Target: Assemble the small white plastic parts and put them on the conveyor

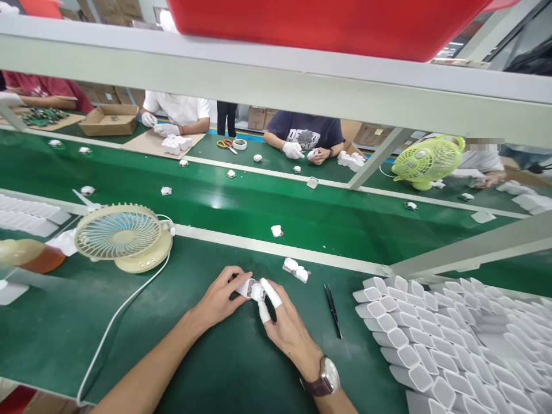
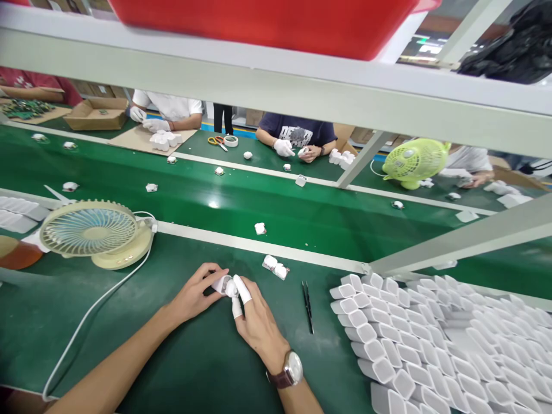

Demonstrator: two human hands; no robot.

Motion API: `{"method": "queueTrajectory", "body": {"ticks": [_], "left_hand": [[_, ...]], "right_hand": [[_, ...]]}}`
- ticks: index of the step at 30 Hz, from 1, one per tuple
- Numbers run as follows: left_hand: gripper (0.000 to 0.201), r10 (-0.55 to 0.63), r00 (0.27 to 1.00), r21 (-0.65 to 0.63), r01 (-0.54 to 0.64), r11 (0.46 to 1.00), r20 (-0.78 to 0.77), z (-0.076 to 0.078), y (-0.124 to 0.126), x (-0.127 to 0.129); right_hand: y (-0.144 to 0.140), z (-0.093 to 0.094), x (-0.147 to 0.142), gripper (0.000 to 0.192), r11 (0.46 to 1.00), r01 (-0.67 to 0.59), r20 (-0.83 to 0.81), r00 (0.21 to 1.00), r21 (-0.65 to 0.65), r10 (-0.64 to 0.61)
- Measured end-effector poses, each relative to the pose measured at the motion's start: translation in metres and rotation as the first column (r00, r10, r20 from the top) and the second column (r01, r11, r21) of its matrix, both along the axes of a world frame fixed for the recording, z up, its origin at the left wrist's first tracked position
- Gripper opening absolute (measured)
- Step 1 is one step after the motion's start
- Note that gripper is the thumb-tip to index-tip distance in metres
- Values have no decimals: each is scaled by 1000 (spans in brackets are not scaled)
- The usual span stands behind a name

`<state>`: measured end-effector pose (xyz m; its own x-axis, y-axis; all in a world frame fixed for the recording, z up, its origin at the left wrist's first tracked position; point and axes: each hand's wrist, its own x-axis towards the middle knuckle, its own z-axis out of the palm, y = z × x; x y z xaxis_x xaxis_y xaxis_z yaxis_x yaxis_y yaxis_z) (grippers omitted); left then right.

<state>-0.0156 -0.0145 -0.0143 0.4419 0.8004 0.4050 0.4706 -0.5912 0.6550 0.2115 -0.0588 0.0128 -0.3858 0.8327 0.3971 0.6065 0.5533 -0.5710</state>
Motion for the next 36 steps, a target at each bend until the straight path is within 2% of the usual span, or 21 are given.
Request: {"method": "queueTrajectory", "body": {"ticks": [14, 21, 27, 32, 36], "left_hand": [[54, -12, 1000, 23, 12, 1000, -7, 1, -2, 3], [49, 3, 1000, -18, -4, 1000, -11, 1, -2, 2], [45, -6, 1000, -28, 6, 1000, 4, 1, -2, 2], [46, -8, 1000, -47, 9, 999, 22, 5, -2, 3], [48, -38, 999, -85, 37, 996, -10, 12, -2, 2]], "right_hand": [[0, 8, -3, 74, 999, -37, 14, 999, 20, 37], [0, 9, -3, 71, 999, -35, 17, 999, 16, 35], [1, 6, -2, 74, 997, -64, 16, 998, -31, 65], [2, 9, -1, 67, 997, -57, -7, 998, -55, 57], [4, 14, -2, 68, 997, -45, -45, 998, -58, 43]]}}
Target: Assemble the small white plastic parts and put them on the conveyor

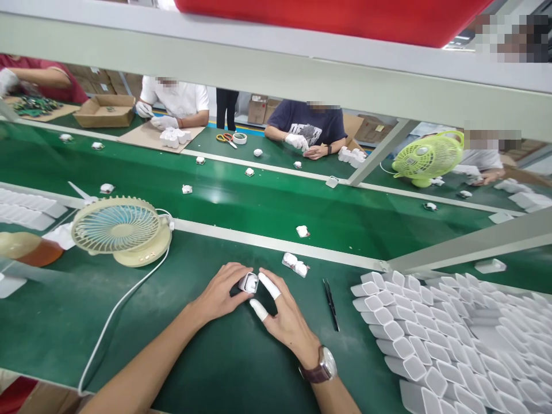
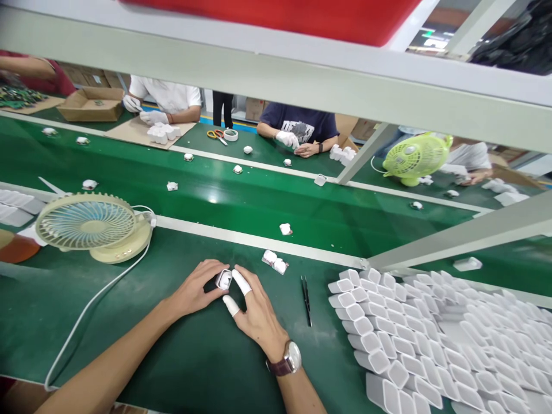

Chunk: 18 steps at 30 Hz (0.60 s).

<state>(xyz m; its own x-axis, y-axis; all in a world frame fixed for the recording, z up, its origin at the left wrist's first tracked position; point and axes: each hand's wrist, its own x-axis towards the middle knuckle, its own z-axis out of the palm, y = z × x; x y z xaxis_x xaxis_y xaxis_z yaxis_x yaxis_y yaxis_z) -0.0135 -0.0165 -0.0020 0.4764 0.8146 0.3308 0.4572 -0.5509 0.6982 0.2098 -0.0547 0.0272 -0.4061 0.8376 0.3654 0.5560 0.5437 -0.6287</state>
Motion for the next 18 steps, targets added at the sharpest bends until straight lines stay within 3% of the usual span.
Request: {"method": "queueTrajectory", "body": {"ticks": [7, 13, 18], "left_hand": [[54, -45, 996, -44, 42, 998, -73, 5, -1, 0], [48, -21, 999, -48, 24, 999, 49, 3, -1, -1], [27, -16, 986, -51, 25, 998, 168, -2, 0, -1]], "right_hand": [[1, -1, -2, 60, 1000, 10, -31, 999, 3, -10], [2, -5, 0, 56, 999, 33, -63, 998, 20, -31], [3, -6, 3, 45, 999, 32, -91, 995, 30, -29]]}}
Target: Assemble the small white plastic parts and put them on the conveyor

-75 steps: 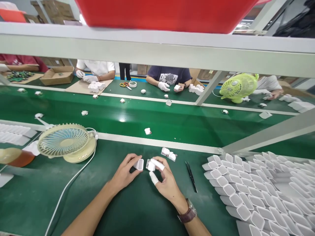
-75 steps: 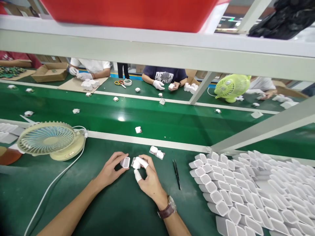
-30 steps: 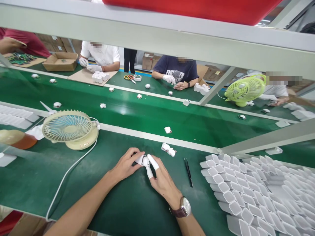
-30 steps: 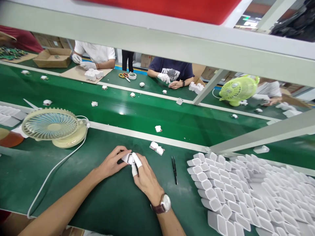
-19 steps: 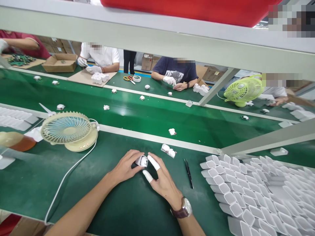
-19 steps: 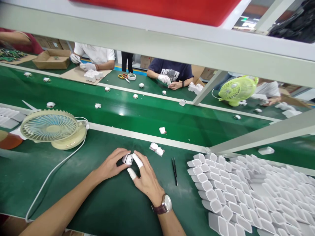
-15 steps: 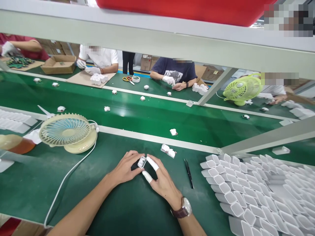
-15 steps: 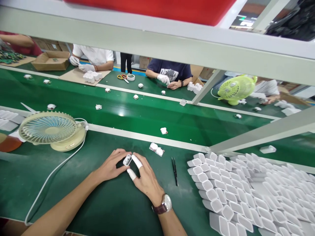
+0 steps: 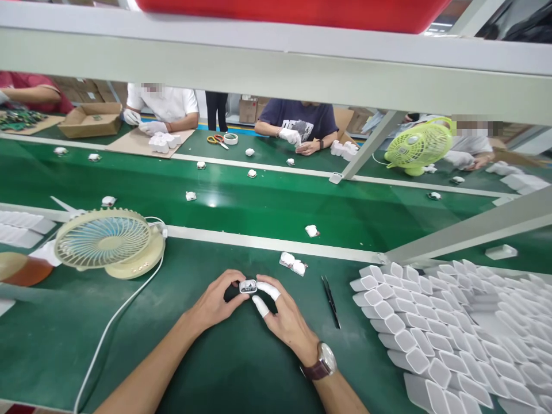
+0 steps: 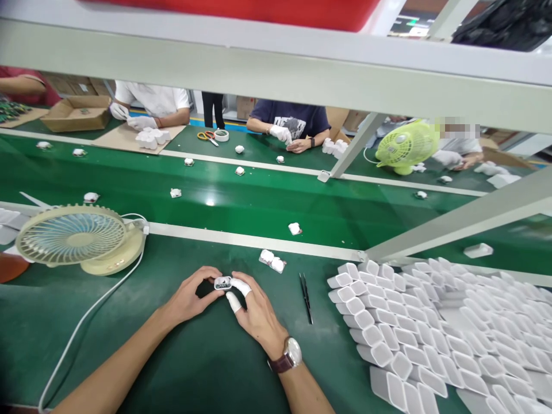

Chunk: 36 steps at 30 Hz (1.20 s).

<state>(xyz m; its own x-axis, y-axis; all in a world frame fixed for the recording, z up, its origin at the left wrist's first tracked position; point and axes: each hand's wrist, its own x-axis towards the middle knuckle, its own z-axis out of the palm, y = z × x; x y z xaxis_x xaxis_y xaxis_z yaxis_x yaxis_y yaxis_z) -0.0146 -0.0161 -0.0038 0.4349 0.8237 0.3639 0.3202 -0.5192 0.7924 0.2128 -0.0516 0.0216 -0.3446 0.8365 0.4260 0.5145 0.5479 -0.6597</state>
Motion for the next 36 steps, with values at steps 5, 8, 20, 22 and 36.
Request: {"method": "queueTrajectory", "body": {"ticks": [5, 8, 20, 22, 36], "left_hand": [[22, -50, 996, 112, 42, 993, 70, 0, 2, 3], [23, -60, 996, 148, 50, 988, 67, 0, 2, 3], [18, -17, 999, 229, 25, 973, -38, -1, 0, 3], [16, -12, 998, 236, 24, 971, -54, -1, 0, 2], [4, -7, 1000, 305, 16, 952, -31, -2, -1, 2]], "right_hand": [[1, -2, 0, 35, 1000, -5, -25, 1000, 28, 5], [1, -3, 0, 31, 999, -8, -23, 1000, 33, 9], [1, -7, 3, 42, 1000, -13, 34, 999, 6, 13], [1, -8, 3, 43, 1000, -21, 41, 999, 16, 21], [2, -7, 2, 39, 995, -25, 35, 999, 100, 22]]}}
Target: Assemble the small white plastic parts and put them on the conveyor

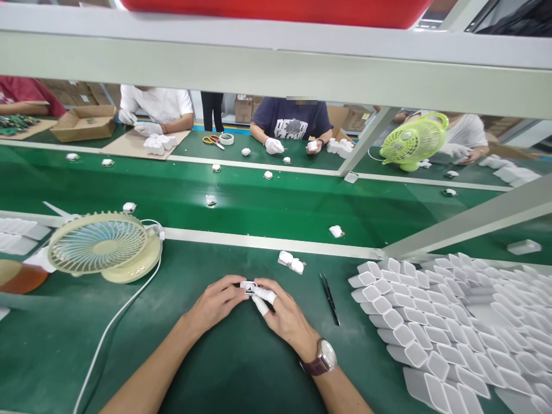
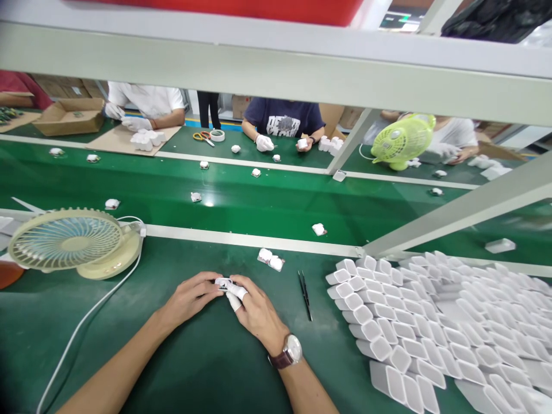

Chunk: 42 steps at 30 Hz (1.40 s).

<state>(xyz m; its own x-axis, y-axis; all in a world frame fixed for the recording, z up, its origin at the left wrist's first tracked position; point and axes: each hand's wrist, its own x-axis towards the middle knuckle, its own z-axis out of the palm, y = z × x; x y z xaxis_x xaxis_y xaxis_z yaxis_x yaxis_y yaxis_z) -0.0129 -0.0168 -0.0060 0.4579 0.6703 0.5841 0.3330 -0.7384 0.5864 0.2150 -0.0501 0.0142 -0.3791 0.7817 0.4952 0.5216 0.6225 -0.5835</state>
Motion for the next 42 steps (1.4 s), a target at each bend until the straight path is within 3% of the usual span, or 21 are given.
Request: {"method": "queueTrajectory", "body": {"ticks": [9, 15, 23, 29, 34, 42], "left_hand": [[10, 35, 995, 24, -33, 999, -89, 6, -3, 1], [11, 25, 995, 21, -23, 1000, -100, 3, -4, 0], [11, 35, 995, 15, -34, 999, -97, 4, -3, 1], [10, 31, 999, -98, -34, 995, -38, 4, -3, 3], [29, 122, 991, -304, -133, 943, -54, 1, -8, 3], [31, 80, 996, -375, -84, 923, -26, -2, -9, 3]], "right_hand": [[-2, -5, 2, 53, 999, -39, 110, 993, -29, 42], [-1, -12, 2, 47, 999, -36, 112, 993, -30, 39], [2, -2, -1, 47, 998, -56, 98, 994, -17, 57], [2, 0, -6, 47, 999, -31, 71, 997, -37, 33], [1, 2, -10, 49, 998, -26, 73, 997, -65, 30], [-1, 4, -14, 45, 994, -12, 39, 999, -111, 16]]}}
